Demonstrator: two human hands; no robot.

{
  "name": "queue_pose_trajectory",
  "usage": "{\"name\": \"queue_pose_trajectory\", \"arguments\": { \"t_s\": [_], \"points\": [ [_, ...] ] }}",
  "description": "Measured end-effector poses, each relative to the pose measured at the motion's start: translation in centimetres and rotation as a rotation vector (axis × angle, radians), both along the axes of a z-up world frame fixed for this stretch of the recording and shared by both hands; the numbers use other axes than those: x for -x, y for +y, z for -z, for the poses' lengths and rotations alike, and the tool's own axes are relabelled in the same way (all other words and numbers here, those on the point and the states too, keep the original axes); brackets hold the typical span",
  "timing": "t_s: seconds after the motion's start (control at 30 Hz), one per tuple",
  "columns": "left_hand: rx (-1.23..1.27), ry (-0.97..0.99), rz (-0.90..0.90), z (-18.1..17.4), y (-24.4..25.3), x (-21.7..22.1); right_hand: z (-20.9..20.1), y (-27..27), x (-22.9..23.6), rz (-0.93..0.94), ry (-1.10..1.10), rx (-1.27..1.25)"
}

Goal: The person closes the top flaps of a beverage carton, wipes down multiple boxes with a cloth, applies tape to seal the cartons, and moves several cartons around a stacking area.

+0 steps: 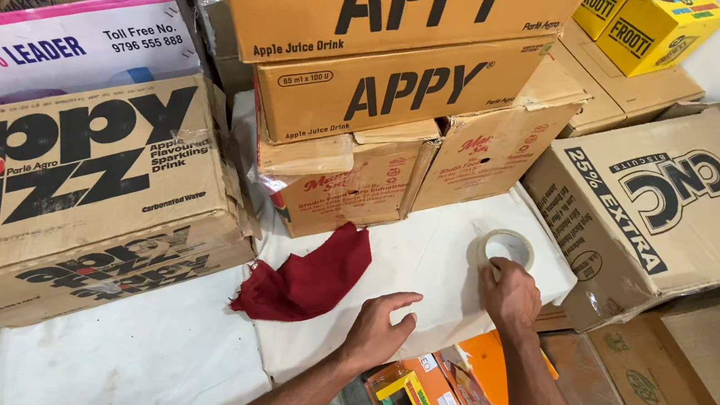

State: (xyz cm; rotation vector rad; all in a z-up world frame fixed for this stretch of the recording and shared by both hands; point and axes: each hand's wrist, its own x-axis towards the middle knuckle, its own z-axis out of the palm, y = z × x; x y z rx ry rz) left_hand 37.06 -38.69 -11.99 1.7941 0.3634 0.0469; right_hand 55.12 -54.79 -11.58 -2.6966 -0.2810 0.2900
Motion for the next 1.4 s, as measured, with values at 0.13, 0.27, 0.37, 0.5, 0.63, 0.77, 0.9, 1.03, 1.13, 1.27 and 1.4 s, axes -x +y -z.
{"name": "queue_pose_trajectory", "arguments": {
  "t_s": [0.13,0.27,0.37,0.5,0.63,0.77,0.9,1.03,1.13,1.27,1.4],
  "points": [
    [0.162,0.073,-0.065,0.0,0.4,-1.2,0.6,-0.2,1.2,-0.084,-0.2,-0.165],
    [-0.068,-0.235,-0.222,-0.9,2.0,-1.5,-3.7,1.0,5.7,-0.023,-0.045,-0.449],
    [-0.185,-0.404,-0.353,-2.6,3.7,-0.9,-4.6,1.9,7.9,-0.017,0.083,-0.623],
    [0.125,-0.201,-0.569,-3.6,5.7,0.1,-4.0,3.4,9.8,-0.096,0.116,-0.776],
    [0.055,-0.195,-0.67,-4.7,7.4,2.4,-4.8,5.7,11.3,-0.124,0.178,-0.788],
    [-0.637,-0.574,-0.616,-7.2,8.7,5.0,-5.1,7.6,12.8,-0.208,0.153,-0.764],
    [-1.013,-0.476,-0.285,-8.0,11.4,6.9,-5.0,9.1,14.1,-0.299,0.15,-0.779],
    [-0.841,-0.337,-0.192,-6.2,13.3,8.2,-5.6,10.2,15.6,-0.331,0.172,-0.79],
    [-0.638,-0.246,-0.176,-6.6,14.5,9.8,-5.6,11.0,16.6,-0.343,0.186,-0.78],
    [-0.276,-0.182,-0.128,-8.0,16.2,13.0,-6.2,11.7,18.4,-0.428,0.191,-0.753],
    [-0.173,-0.101,-0.15,-9.7,18.4,16.3,-7.0,12.6,20.9,-0.489,0.226,-0.682]
  ]
}}
